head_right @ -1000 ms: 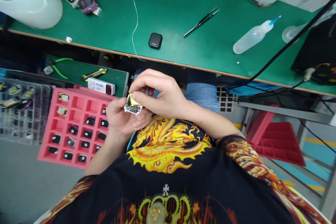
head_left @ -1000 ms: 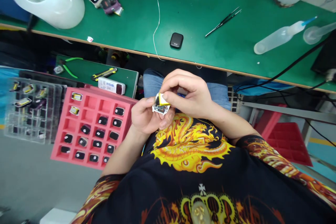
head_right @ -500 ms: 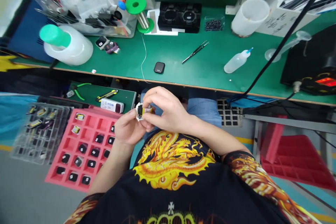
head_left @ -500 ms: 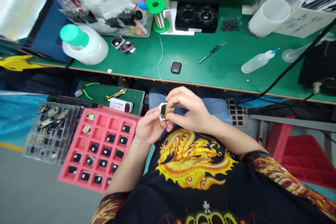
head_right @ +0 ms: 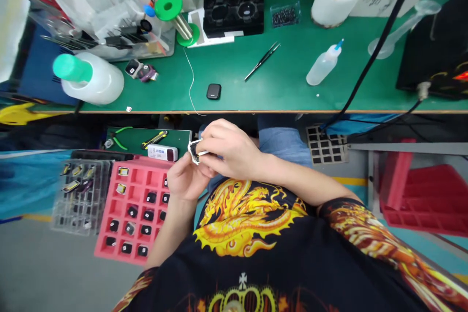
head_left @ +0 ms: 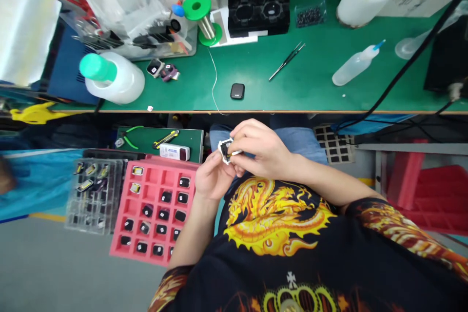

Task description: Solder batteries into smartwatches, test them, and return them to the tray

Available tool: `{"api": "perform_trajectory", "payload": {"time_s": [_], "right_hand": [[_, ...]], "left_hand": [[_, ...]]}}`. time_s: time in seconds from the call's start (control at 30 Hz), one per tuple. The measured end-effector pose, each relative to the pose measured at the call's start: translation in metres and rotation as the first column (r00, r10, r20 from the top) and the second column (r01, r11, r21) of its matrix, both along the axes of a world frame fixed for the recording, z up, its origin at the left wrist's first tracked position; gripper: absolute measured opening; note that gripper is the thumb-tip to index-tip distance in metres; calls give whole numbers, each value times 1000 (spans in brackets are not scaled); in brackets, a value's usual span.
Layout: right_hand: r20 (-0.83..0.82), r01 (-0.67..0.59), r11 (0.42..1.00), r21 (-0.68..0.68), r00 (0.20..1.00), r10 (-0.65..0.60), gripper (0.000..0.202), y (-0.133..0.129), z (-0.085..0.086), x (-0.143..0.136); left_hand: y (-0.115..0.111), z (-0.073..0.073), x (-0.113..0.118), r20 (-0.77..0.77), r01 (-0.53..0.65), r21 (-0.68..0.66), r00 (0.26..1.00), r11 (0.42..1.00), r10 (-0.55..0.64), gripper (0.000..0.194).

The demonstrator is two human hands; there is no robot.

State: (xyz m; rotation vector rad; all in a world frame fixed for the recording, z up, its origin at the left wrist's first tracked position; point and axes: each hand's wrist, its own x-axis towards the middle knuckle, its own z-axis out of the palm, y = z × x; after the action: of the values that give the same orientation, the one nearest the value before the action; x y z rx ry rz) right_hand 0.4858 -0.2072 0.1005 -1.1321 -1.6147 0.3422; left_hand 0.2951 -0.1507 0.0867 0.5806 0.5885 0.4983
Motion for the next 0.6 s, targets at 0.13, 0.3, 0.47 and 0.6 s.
{"api": "perform_trajectory", "payload": {"time_s": [0.13,0.3,0.47,0.6], "right_hand": [[-68,47,998,31,997,-45,12,3,-4,-4],[-216,65,998,10,975,-61,12,5,-12,-11],[-317,52,998,37,948,-38,10,7,-17,-15],[-327,19,1000,21,945,-11,11,8,-17,-15]], "left_hand": [[-3,-2,1,-66,-107,-105,993,989,100,12],[-5,-1,3,-113,-112,-139,989,984,96,18],[-4,2,5,-109,-127,-171,988,977,109,18],[-3,6,8,-78,-91,-182,994,979,78,15]]}}
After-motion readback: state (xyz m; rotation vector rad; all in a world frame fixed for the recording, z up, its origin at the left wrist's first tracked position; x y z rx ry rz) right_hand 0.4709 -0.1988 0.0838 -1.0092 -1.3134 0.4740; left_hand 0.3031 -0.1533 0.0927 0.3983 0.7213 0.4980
